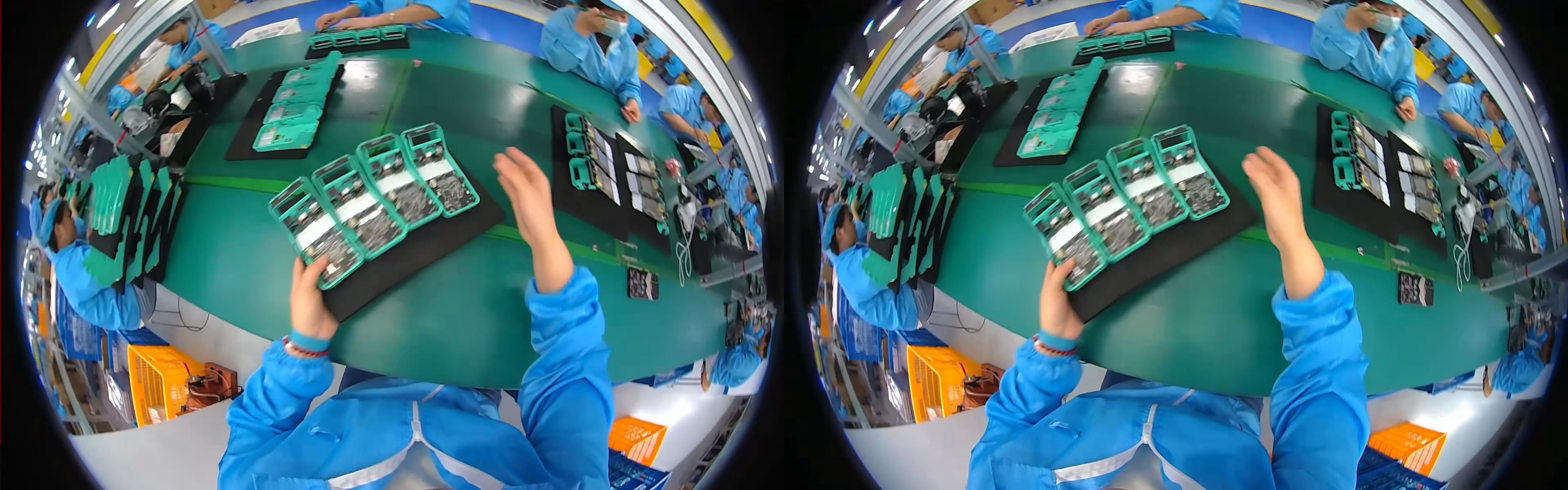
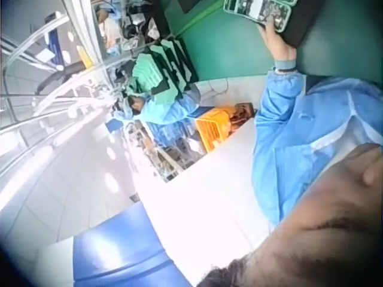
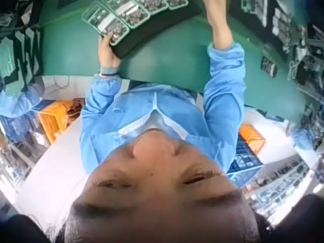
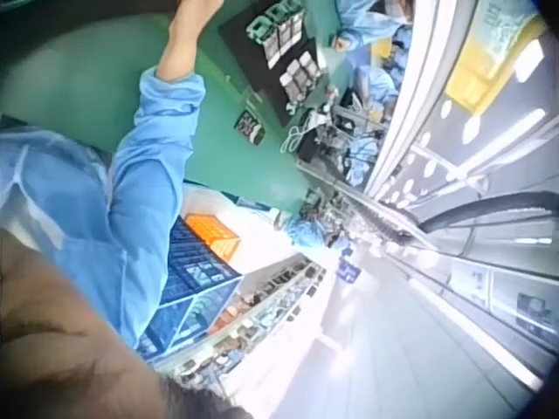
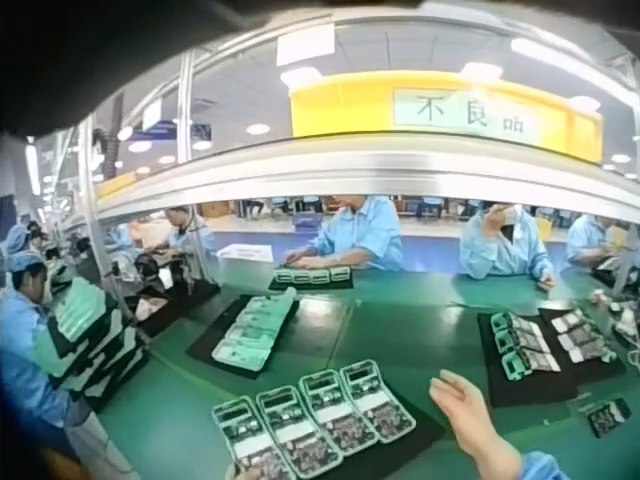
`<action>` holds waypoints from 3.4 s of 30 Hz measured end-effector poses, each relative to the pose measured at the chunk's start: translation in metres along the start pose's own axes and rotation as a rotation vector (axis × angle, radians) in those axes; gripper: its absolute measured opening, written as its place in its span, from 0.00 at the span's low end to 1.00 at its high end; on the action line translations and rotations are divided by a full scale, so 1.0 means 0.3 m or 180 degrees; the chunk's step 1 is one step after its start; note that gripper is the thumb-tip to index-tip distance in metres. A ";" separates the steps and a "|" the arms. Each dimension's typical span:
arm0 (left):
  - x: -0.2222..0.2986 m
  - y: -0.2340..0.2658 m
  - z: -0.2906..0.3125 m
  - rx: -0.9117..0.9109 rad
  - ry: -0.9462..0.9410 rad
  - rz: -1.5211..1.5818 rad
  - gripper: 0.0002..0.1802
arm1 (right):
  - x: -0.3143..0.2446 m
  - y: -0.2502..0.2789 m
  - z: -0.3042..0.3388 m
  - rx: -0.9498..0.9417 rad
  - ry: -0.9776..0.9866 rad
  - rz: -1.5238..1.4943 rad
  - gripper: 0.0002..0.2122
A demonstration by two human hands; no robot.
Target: The person assembles electronic components into handheld device housings by hand, taking circuit boards and electronic connectors from foam trays and plastic bins and inserting them into the housings.
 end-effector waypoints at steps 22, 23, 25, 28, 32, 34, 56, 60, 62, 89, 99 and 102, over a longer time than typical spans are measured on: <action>0.732 1.519 -0.407 0.1262 -0.1513 0.1397 0.12 | 0.193 -0.307 0.901 -0.0951 0.1042 0.3605 0.12; 0.784 1.613 -0.411 0.1817 -0.1673 0.1544 0.16 | 0.203 -0.314 0.908 -0.0929 0.1032 0.3695 0.12; 0.887 1.743 -0.407 0.2252 -0.1778 0.2153 0.21 | 0.223 -0.338 0.917 -0.0957 0.1095 0.3750 0.12; 0.878 1.689 -0.437 0.2454 -0.1996 0.2466 0.30 | 0.221 -0.368 0.925 -0.0876 0.1095 0.3945 0.12; 0.896 1.632 -0.400 0.2853 -0.1770 0.2725 0.25 | 0.225 -0.392 0.933 -0.0893 0.1082 0.3998 0.12; 0.915 1.683 -0.407 0.2786 -0.1767 0.2602 0.23 | 0.229 -0.399 0.940 -0.0947 0.1082 0.4007 0.12; 0.857 1.689 -0.481 0.2524 -0.1841 0.1468 0.14 | 0.170 -0.337 0.856 -0.0962 0.1125 0.4122 0.14; 0.737 1.557 -0.371 0.2016 -0.1626 0.1545 0.18 | 0.135 -0.318 0.878 -0.0965 0.1299 0.4025 0.13; 0.646 1.486 -0.296 0.1771 -0.1515 0.1642 0.22 | 0.132 -0.299 0.888 -0.0976 0.1320 0.3992 0.13; 0.101 0.579 0.807 -0.0541 0.0678 -0.1906 0.23 | 0.061 -0.048 1.035 -0.1097 0.1497 0.3872 0.15; 0.345 0.722 0.807 0.0215 -0.1013 -0.1353 0.15 | 0.032 -0.748 1.015 -0.2403 -0.0421 0.0293 0.16; 0.285 0.666 0.759 -0.0111 -0.0763 -0.1028 0.19 | 0.065 -0.963 0.927 -0.2497 -0.0706 0.0144 0.19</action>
Point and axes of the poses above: each hand's wrist, its own z-axis away from the middle knuckle, its own y-axis out of the back of the hand, x = y × z, the point moved 7 cm from there along -z, towards the middle knuckle, and after that the axes turned 7 degrees about -z, right-handed, at the moved point
